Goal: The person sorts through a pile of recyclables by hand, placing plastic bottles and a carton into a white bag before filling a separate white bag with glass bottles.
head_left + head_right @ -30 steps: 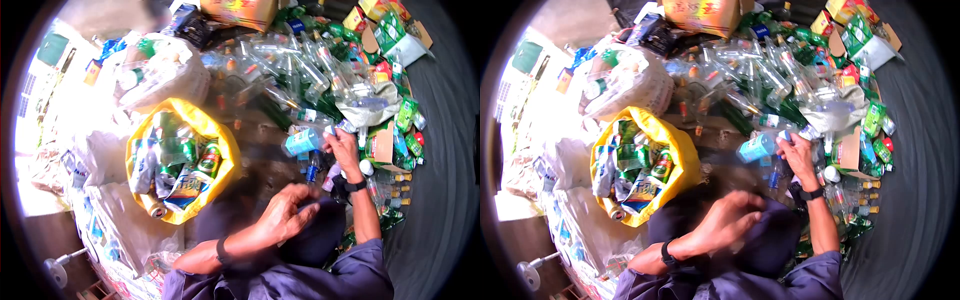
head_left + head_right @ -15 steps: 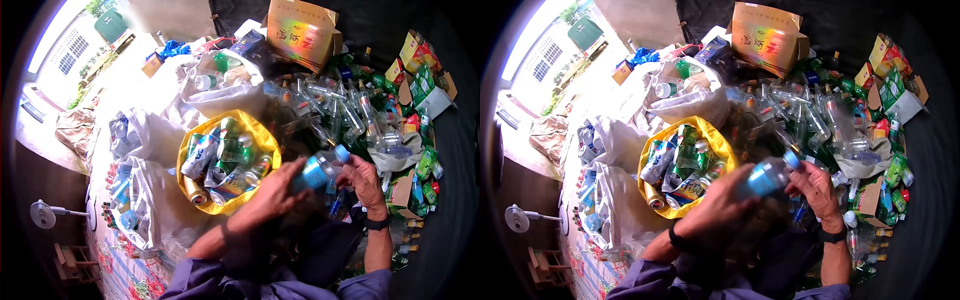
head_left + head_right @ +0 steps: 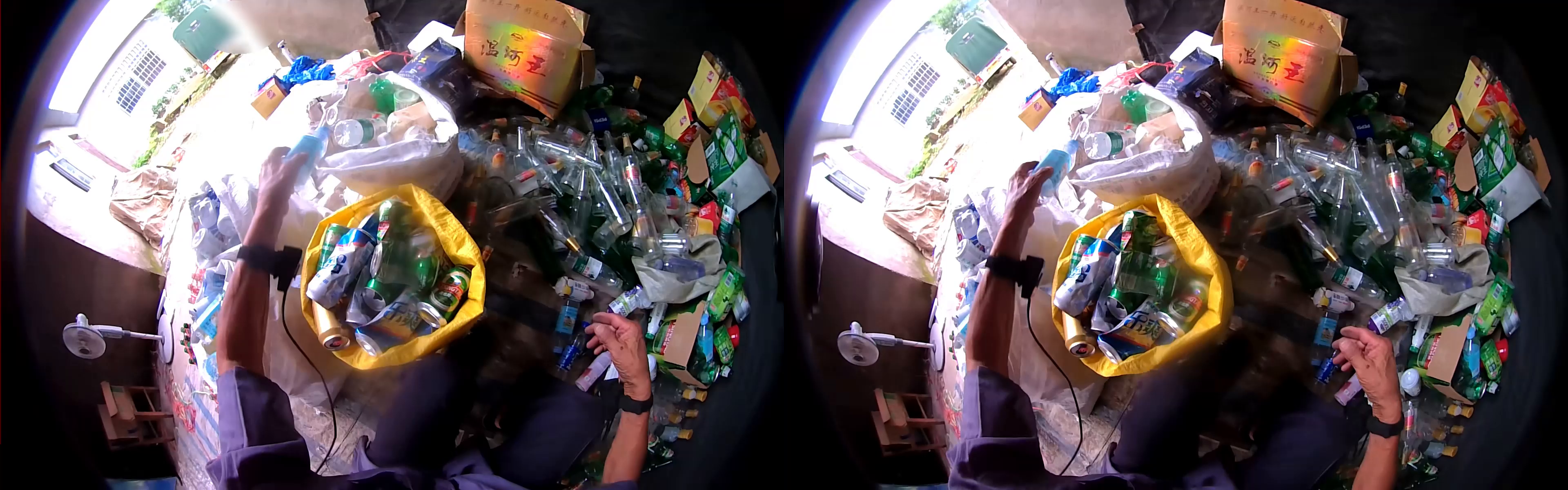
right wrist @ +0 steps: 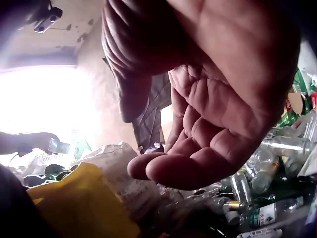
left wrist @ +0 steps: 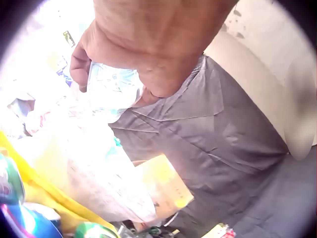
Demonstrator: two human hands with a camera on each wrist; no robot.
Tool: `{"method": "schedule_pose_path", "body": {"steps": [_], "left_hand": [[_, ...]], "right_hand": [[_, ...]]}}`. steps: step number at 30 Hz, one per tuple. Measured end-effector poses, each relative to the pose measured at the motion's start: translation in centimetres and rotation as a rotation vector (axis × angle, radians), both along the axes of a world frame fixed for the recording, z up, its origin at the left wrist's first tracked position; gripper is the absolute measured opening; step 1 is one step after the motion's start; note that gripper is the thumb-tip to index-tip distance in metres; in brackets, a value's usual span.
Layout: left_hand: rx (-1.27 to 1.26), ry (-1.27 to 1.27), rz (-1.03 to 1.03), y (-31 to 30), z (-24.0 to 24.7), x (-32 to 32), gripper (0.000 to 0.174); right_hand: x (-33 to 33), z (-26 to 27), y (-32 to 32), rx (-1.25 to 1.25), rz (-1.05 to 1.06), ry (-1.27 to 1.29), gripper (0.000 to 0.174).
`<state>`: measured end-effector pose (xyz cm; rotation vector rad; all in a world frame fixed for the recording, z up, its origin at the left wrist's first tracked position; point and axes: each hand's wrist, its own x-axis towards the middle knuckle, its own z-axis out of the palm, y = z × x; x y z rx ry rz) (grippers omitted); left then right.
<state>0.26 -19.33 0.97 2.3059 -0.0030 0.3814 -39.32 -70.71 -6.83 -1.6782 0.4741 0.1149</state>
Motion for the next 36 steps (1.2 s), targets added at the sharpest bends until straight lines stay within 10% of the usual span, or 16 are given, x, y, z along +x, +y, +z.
{"method": "schedule_pose_path", "body": {"steps": [11, 15, 21, 24, 30, 36], "left_hand": [[0.594, 0.19, 0.094, -3.5, -4.7, 11.5, 0.066], [0.032, 0.199, -0.003, -3.1, -7.3, 12.3, 0.058], [-0.116, 0.155, -0.243, -0.4, -10.4, 12.4, 0.041], [0.429, -0.038, -0.085, -0.7, -11.6, 12.9, 0.033], [0.597, -0.108, -0.134, 0.8, -12.2, 14.7, 0.03], [-0.304, 0.22, -0.354, -4.4, -2.5, 1.4, 0.043]], "right_hand": [[2.8, -1.8, 0.9, -0.012, 0.072, 0.129, 0.041], [3.0, -2.8, 0.4, 0.003, 0.078, 0.162, 0.039], [3.4, -4.2, -0.3, 0.034, 0.043, 0.157, 0.037], [3.3, -5.4, -0.9, 0.002, 0.041, 0.163, 0.036], [0.7, -10.7, -3.9, -0.225, 0.057, 0.199, 0.034], [-4.0, -18.9, -6.1, -0.107, -0.082, 0.455, 0.037]]}}
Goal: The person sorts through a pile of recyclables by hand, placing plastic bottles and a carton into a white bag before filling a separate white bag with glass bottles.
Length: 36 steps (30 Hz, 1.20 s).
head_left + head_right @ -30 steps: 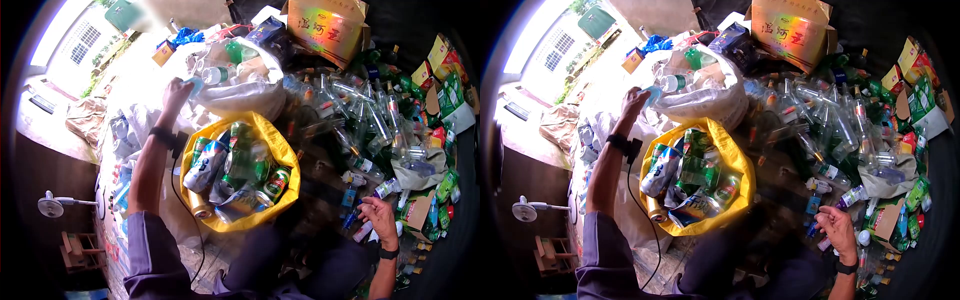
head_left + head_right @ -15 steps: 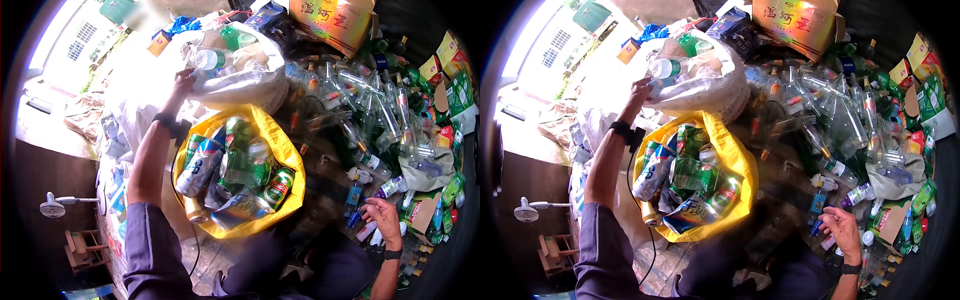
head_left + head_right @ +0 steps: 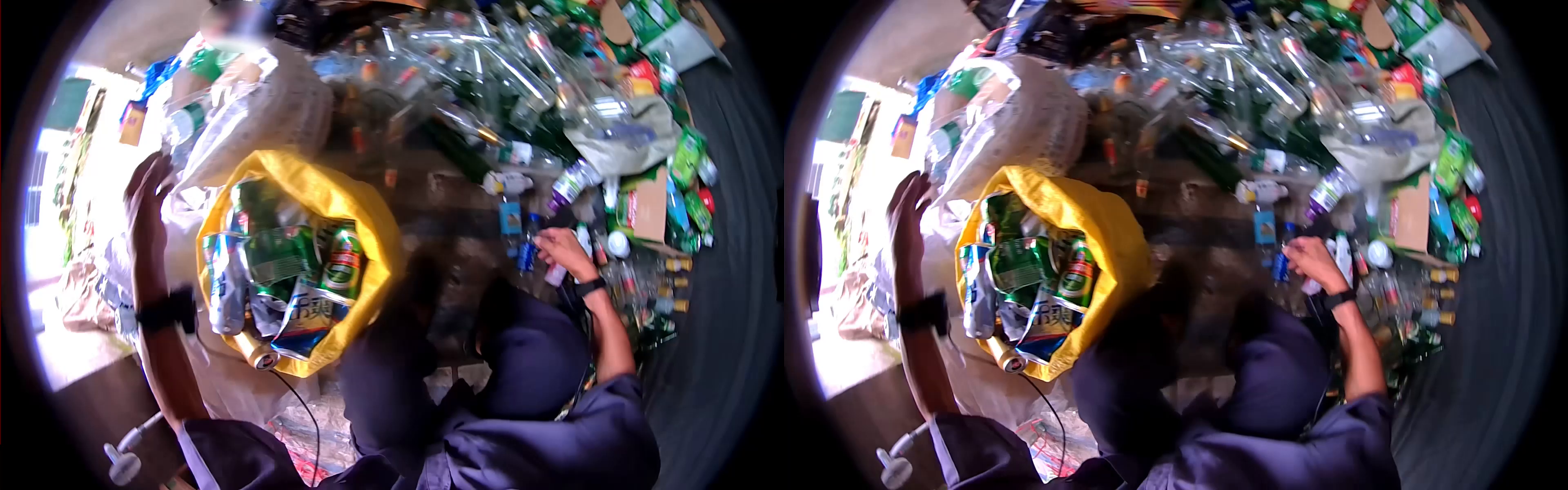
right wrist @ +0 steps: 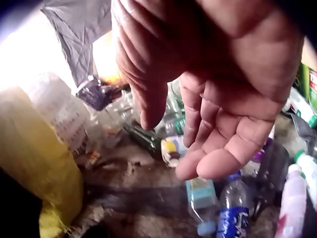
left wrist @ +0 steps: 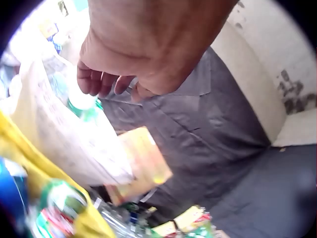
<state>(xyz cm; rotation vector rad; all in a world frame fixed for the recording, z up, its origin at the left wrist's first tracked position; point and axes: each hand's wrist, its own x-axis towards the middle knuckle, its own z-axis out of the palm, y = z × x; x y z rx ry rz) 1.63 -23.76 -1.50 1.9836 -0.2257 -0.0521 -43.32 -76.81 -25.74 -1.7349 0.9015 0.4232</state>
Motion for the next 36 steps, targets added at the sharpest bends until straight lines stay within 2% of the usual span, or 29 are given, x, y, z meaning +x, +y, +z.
{"method": "schedule_pose_path", "body": {"steps": [1, 3, 4, 5, 6, 7, 9, 10, 11, 13, 15, 17, 18, 19, 21, 22, 23, 25, 26, 28, 29, 30, 31, 33, 34, 35, 36], "left_hand": [[-0.091, 0.076, 0.0, -1.7, 1.1, -3.3, 0.042], [-0.188, 0.16, -0.127, -4.6, 3.3, -11.0, 0.031], [-0.094, 0.133, -0.211, -5.1, 3.6, -14.2, 0.034], [-0.103, 0.191, -0.259, -6.4, 4.1, -17.5, 0.034], [-0.109, 0.249, -0.306, -7.7, 4.6, -20.7, 0.036], [-0.217, 0.393, -0.318, -9.8, 5.1, -23.9, 0.034], [-0.381, 0.589, -0.447, -12.2, 4.2, -28.1, 0.029], [-0.349, 0.715, -0.526, -12.8, 3.8, -29.2, 0.026], [-0.317, 0.84, -0.607, -13.6, 3.4, -30.0, 0.024], [-0.313, 0.883, -0.774, -15.9, 2.9, -31.0, 0.023], [-0.307, 0.912, -0.89, -17.3, 1.6, -31.3, 0.022], [-0.327, 1.022, -0.836, -18.6, 0.7, -32.0, 0.022], [-0.317, 1.026, -0.853, -19.2, 0.4, -32.2, 0.022], [-0.333, 1.06, -0.818, -19.7, 0.3, -32.4, 0.022], [-0.353, 1.09, -0.792, -20.2, 0.0, -32.5, 0.022], [-0.33, 1.114, -0.759, -20.3, 0.0, -32.6, 0.021], [-0.307, 1.136, -0.724, -20.4, 0.0, -32.6, 0.02], [-0.345, 1.112, -0.716, -20.7, -0.3, -32.9, 0.018], [-0.367, 1.146, -0.684, -20.7, -0.3, -33.0, 0.018], [-0.372, 1.123, -0.647, -21.0, -0.3, -33.4, 0.017], [-0.378, 1.115, -0.662, -21.1, -0.4, -33.5, 0.017], [-0.379, 1.077, -0.657, -21.2, -0.6, -33.7, 0.017], [-0.38, 1.036, -0.65, -21.2, -0.6, -33.8, 0.017], [-0.363, 0.993, -0.632, -21.6, -0.1, -34.2, 0.016], [-0.31, 0.927, -0.638, -21.7, 0.1, -34.3, 0.018], [-0.258, 0.861, -0.639, -21.7, 0.2, -34.4, 0.02], [-0.24, 0.868, -0.657, -21.7, 0.2, -34.3, 0.026]], "right_hand": [[-0.5, -1.5, 0.3, -0.007, -0.059, 0.017, 0.036], [-1.5, -5.1, 0.8, -0.049, -0.105, 0.066, 0.037], [-2.2, -8.3, 0.3, -0.207, 0.083, 0.034, 0.035], [-4.1, -14.9, -0.2, -0.348, 0.092, -0.136, 0.031], [-3.8, -14.2, 0.8, -0.454, 0.153, 0.009, 0.04], [-2.7, -13.0, 2.2, -0.56, 0.213, 0.15, 0.049], [-1.7, -10.7, 4.4, -0.631, 0.164, 0.188, 0.054], [-1.6, -10.3, 5.3, -0.704, 0.118, 0.231, 0.059], [-1.3, -10.5, 5.6, -0.705, 0.109, 0.236, 0.059], [-2.1, -11.5, 6.5, -0.812, 0.012, 0.236, 0.07], [-3.2, -13.0, 6.2, -0.811, -0.041, 0.287, 0.074], [-4.9, -15.2, 5.5, -0.671, -0.083, 0.32, 0.07], [-5.4, -14.6, 5.3, -0.598, 0.0, 0.383, 0.067], [-6.6, -17.3, 5.2, -0.6, -0.006, 0.385, 0.067], [-8.7, -21.7, 5.1, -0.785, -0.052, 0.195, 0.042], [-8.9, -20.5, 4.6, -0.562, -0.093, 0.14, 0.037], [-8.9, -19.4, 4.5, -0.566, -0.098, 0.141, 0.037], [-9.1, -18.6, 3.8, -0.263, -0.29, 0.031, 0.037], [-9.1, -17.3, 3.6, -0.27, -0.295, 0.026, 0.037], [-9.7, -14.1, 2.7, -0.655, 0.106, -0.245, 0.021], [-10.0, -12.0, 2.2, -0.845, 0.313, -0.375, 0.023], [-9.1, -9.6, 1.1, -0.767, 0.465, -0.214, 0.035], [-8.8, -8.2, 0.7, -0.576, 0.253, -0.245, 0.023], [-6.8, -5.2, -0.2, -0.154, -0.105, -0.351, 0.02], [-5.0, -3.1, -0.1, 0.16, -0.516, -0.369, 0.031], [-4.0, -0.5, -0.7, 0.308, -0.466, -0.449, 0.043], [-3.0, 2.6, -0.4, 0.332, -0.454, -0.499, 0.043]]}}
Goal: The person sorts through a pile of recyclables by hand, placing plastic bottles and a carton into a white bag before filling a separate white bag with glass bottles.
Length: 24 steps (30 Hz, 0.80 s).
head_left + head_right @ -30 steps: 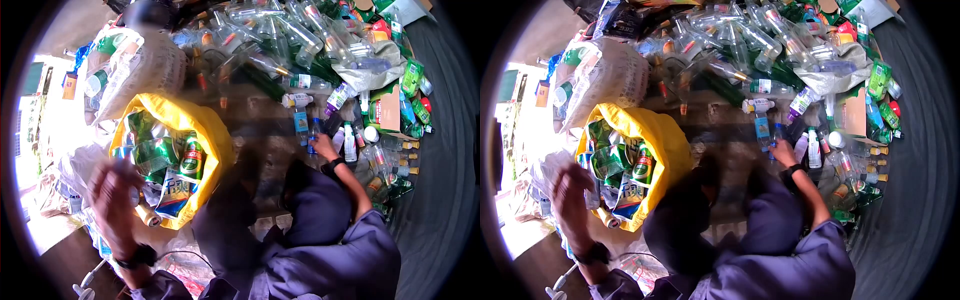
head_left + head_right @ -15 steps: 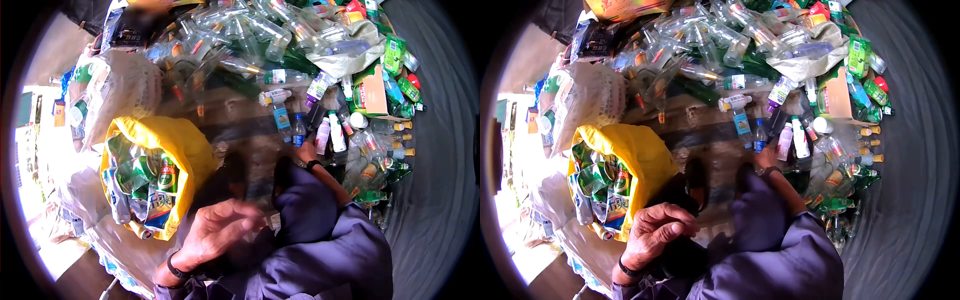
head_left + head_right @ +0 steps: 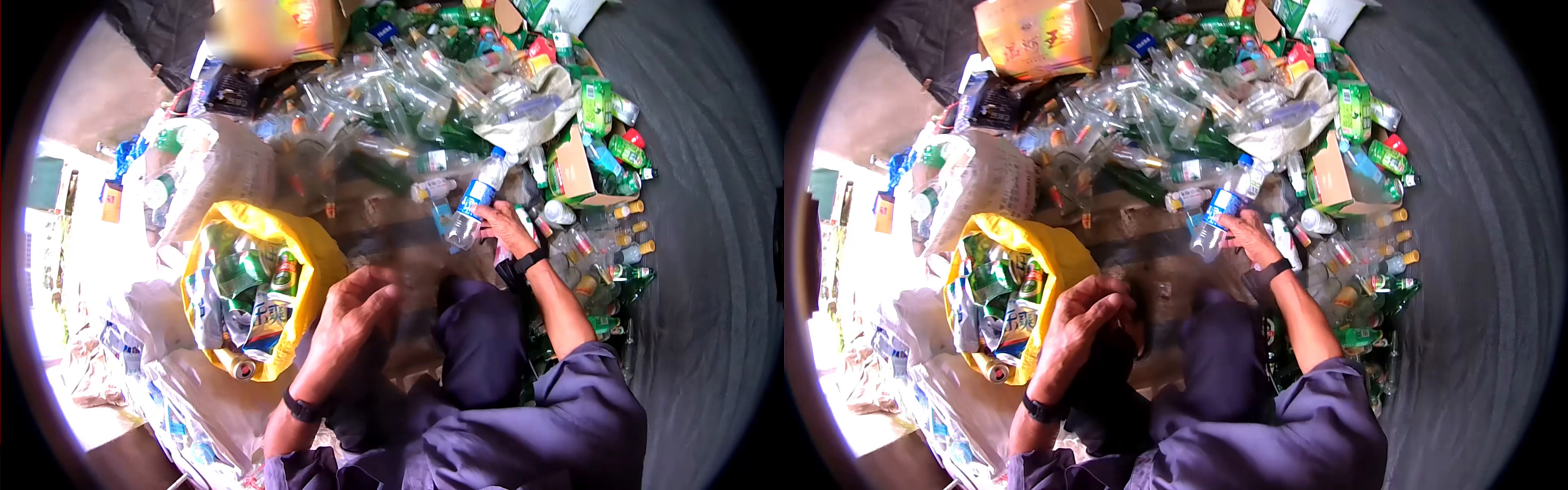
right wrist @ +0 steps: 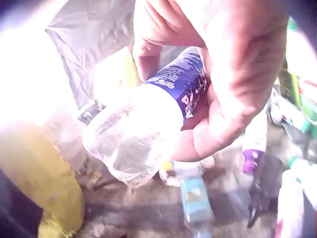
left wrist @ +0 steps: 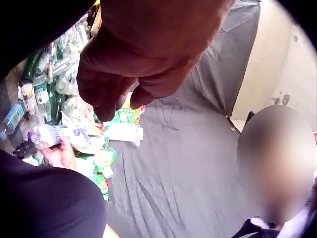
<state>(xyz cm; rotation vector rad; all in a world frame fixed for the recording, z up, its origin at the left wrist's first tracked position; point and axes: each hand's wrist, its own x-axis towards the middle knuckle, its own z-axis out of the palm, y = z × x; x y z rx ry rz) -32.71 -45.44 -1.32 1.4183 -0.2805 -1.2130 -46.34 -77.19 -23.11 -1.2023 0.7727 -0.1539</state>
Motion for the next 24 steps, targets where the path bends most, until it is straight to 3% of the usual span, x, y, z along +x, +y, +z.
{"method": "schedule_pose_path", "body": {"steps": [1, 3, 5, 8, 9, 12, 14, 17, 19, 24], "left_hand": [[-0.01, -0.019, 0.012, -0.1, -0.4, -0.1, 0.026], [-0.07, -0.394, 0.034, -0.3, -1.9, -0.4, 0.042], [-0.125, -0.486, 0.018, -0.1, -4.0, 0.2, 0.07], [-0.136, -0.494, 0.055, -0.5, -3.2, 0.1, 0.082], [-0.108, -0.597, 0.071, -0.5, -2.8, 0.1, 0.079], [-0.204, -0.477, 0.086, 0.9, -2.4, -0.2, 0.072], [-0.214, -0.513, 0.106, 1.7, -3.2, -0.3, 0.072], [-0.248, -0.546, 0.13, 2.2, -2.1, -0.7, 0.071], [-0.135, -0.8, 0.085, 2.2, -1.0, -0.9, 0.072], [-0.202, -0.528, 0.14, 4.1, 1.0, -0.6, 0.073]], "right_hand": [[1.0, 3.2, 0.5, 0.011, 0.011, -0.055, 0.042], [2.6, 8.5, 1.3, 0.088, 0.109, -0.142, 0.041], [3.9, 13.2, 3.1, 0.131, 0.202, -0.221, 0.042], [5.3, 18.2, 6.6, 0.196, 0.3, -0.319, 0.043], [5.7, 19.1, 7.7, 0.228, 0.336, -0.345, 0.043], [6.8, 19.2, 10.3, 0.233, 0.322, -0.335, 0.042], [6.9, 19.6, 11.5, 0.2, 0.327, -0.335, 0.041], [6.8, 18.8, 12.4, 0.338, 0.317, -0.37, 0.036], [6.8, 19.1, 13.5, 0.328, 0.308, -0.399, 0.036], [6.6, 20.7, 14.1, 0.174, 0.17, -0.41, 0.033]]}}
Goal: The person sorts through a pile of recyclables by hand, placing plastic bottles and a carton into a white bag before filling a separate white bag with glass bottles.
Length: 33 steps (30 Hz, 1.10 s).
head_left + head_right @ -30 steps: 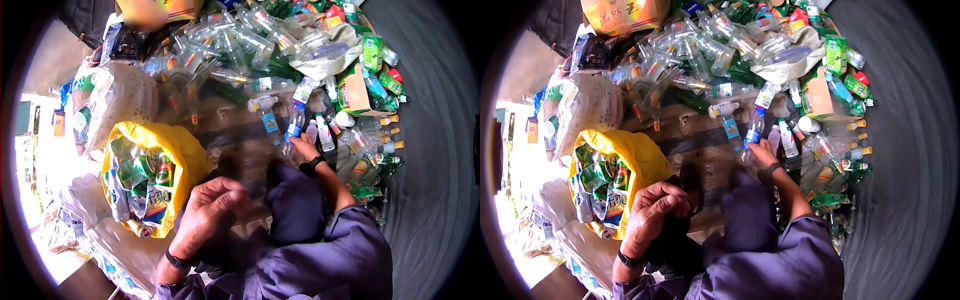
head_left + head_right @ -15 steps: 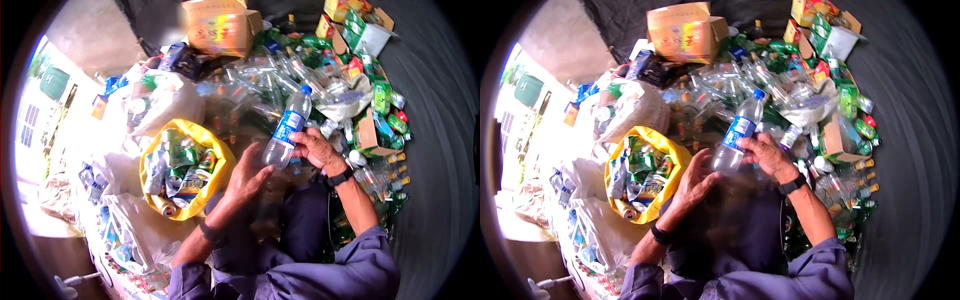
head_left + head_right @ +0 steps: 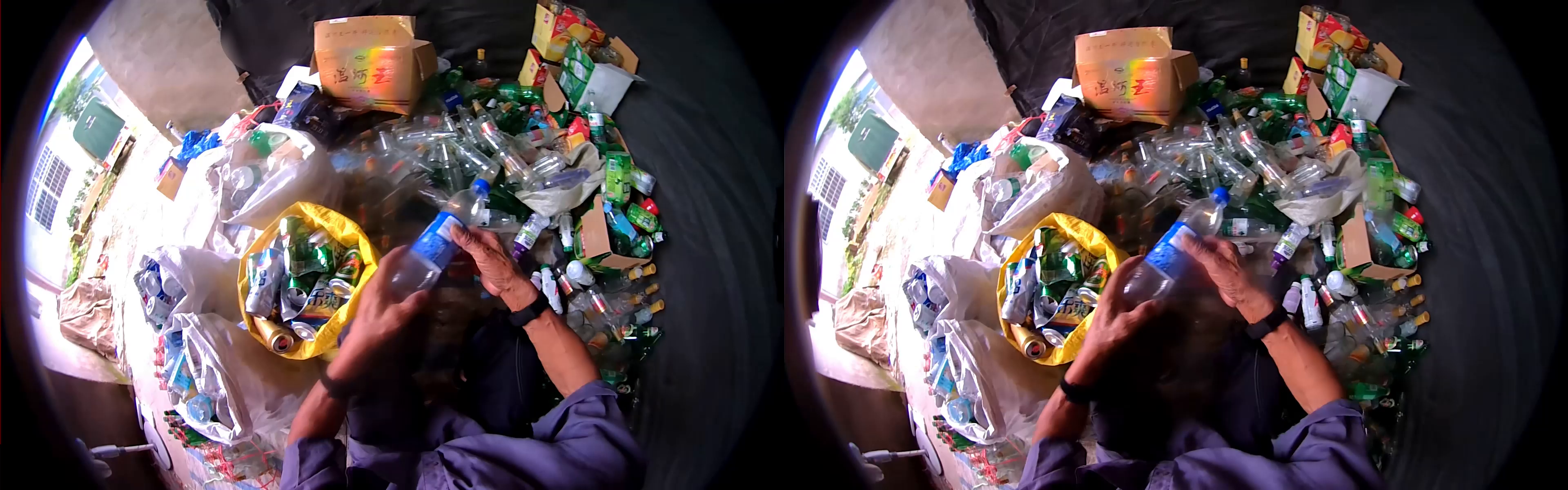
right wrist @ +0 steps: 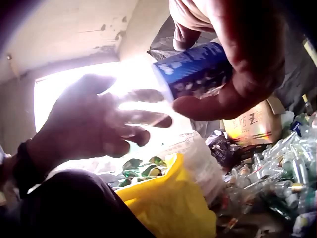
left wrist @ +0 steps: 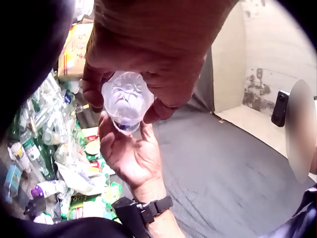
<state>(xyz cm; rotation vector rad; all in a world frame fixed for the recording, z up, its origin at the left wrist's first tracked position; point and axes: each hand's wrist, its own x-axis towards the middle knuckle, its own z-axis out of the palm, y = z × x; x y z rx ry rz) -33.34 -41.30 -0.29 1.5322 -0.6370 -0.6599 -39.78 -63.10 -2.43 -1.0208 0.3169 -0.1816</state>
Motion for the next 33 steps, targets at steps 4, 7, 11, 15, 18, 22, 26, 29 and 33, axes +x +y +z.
{"method": "schedule_pose_path", "body": {"steps": [4, 7, 11, 15, 18, 22, 26, 29, 33], "left_hand": [[0.04, -0.089, -0.022, 3.1, 2.3, 0.0, 0.07], [0.07, -0.052, 0.021, 5.2, 4.0, -1.0, 0.076], [0.066, -0.098, 0.231, 7.7, 3.6, -1.7, 0.071], [-0.064, -0.262, 0.349, 7.1, 5.6, -3.2, 0.075], [-0.24, -0.326, 0.311, 6.7, 4.5, -2.8, 0.083], [-0.146, -0.308, 0.282, 5.9, 2.9, -1.8, 0.079], [0.056, -0.465, 0.313, 3.9, 2.0, -0.7, 0.072], [0.043, -0.334, 0.334, 2.2, 2.3, -0.9, 0.065], [0.155, -0.132, 0.436, 1.8, -0.8, 1.5, 0.054]], "right_hand": [[0.1, -2.6, -3.2, -0.438, -0.237, 0.156, 0.05], [-1.2, 0.0, -2.3, -0.585, -0.199, 0.186, 0.055], [-1.1, -1.2, -0.9, -0.758, -0.203, 0.062, 0.059], [-1.1, 0.4, 0.7, -0.607, -0.088, 0.115, 0.065], [-2.1, 0.8, 1.1, -0.488, -0.022, 0.158, 0.062], [-1.5, -2.6, 0.4, -0.352, 0.041, 0.416, 0.05], [-1.0, -8.1, -0.6, -0.379, -0.084, 0.248, 0.05], [-0.6, -10.0, -1.7, -1.814, -0.229, 0.057, 0.027], [-0.6, -9.4, -2.2, -2.177, -0.358, 0.146, 0.044]]}}
